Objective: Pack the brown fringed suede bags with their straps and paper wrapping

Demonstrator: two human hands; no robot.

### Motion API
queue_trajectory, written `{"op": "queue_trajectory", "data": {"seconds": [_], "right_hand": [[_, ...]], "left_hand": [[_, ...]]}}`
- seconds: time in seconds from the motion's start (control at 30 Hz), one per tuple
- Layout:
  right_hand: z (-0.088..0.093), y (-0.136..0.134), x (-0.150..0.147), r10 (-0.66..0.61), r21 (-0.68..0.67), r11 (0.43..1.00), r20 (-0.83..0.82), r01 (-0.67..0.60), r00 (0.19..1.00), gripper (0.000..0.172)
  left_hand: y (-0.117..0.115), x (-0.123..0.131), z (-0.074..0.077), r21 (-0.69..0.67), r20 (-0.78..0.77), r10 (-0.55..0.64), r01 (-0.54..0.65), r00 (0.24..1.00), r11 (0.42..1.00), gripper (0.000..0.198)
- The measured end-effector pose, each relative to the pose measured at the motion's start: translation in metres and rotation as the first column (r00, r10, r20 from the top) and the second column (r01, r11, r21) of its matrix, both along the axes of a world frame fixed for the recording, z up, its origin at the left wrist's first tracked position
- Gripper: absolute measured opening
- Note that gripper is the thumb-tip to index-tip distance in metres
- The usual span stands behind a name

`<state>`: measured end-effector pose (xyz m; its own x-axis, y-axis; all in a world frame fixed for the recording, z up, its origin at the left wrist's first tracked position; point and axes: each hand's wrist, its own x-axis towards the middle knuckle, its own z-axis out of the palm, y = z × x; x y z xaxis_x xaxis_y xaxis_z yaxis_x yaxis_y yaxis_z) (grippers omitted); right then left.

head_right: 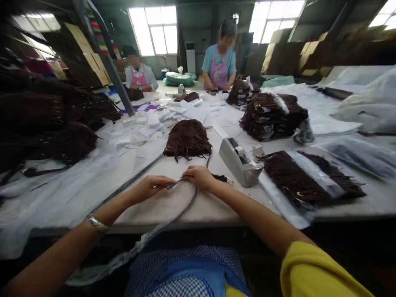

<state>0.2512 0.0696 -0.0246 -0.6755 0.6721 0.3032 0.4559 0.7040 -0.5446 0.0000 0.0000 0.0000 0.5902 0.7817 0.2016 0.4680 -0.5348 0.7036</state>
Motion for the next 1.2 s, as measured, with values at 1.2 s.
{"op": "queue_trajectory", "data": {"seconds": [1.2], "right_hand": [[-0.001,-0.012,0.015,0.112,0.107,0.986,0.121,-0.126,0.986,0.018]], "left_hand": [[-0.029,0.077,0.014,0.098,-0.368,0.442,-0.439,0.818,0.893,0.028]]}}
